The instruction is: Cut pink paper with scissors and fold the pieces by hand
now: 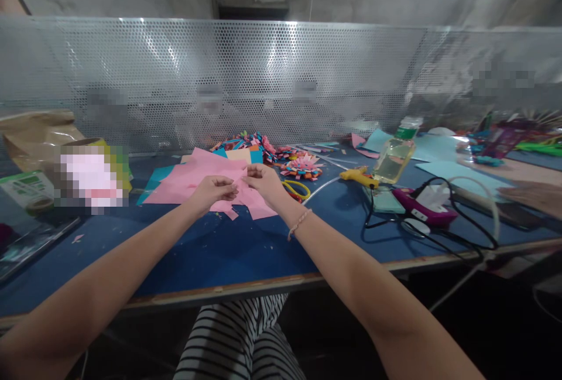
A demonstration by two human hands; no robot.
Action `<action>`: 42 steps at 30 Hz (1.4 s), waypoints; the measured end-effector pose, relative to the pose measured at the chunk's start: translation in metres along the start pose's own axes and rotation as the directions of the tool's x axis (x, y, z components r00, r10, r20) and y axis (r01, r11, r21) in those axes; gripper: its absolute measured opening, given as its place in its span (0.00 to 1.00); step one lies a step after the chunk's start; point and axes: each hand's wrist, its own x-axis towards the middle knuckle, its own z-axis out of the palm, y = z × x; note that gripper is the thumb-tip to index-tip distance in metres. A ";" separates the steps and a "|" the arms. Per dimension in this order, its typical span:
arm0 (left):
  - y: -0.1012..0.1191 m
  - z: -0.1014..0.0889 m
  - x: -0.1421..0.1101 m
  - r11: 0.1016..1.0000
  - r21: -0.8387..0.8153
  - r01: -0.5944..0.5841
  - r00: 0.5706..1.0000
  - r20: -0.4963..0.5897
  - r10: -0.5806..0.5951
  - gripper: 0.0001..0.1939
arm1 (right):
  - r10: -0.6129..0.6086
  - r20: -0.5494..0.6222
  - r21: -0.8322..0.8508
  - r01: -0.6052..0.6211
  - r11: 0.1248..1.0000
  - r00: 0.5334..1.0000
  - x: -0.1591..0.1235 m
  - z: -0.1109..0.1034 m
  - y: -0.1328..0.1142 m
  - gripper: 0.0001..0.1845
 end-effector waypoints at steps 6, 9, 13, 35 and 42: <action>-0.001 -0.001 0.000 1.000 -0.002 -0.023 1.000 -0.008 0.023 0.11 | -0.001 0.011 0.000 0.001 1.000 1.000 0.000 0.000 -0.001 0.15; -0.002 -0.001 0.001 0.999 -0.005 -0.040 0.999 -0.008 0.040 0.11 | -0.023 0.024 -0.016 0.023 1.000 0.999 -0.001 0.001 -0.002 0.15; -0.002 0.000 0.000 0.999 -0.015 -0.037 0.999 0.001 0.037 0.10 | -0.048 0.042 -0.078 0.051 0.996 0.998 -0.003 0.002 -0.004 0.13; -0.005 -0.011 0.010 0.996 -0.015 0.084 0.981 0.176 -0.080 0.11 | -0.025 -0.040 -0.025 0.024 0.999 0.999 0.006 -0.012 0.002 0.12; -0.005 -0.002 0.004 0.985 0.129 -0.117 0.990 0.093 0.106 0.11 | -0.027 0.049 -0.168 0.035 0.985 0.998 -0.003 -0.001 -0.005 0.11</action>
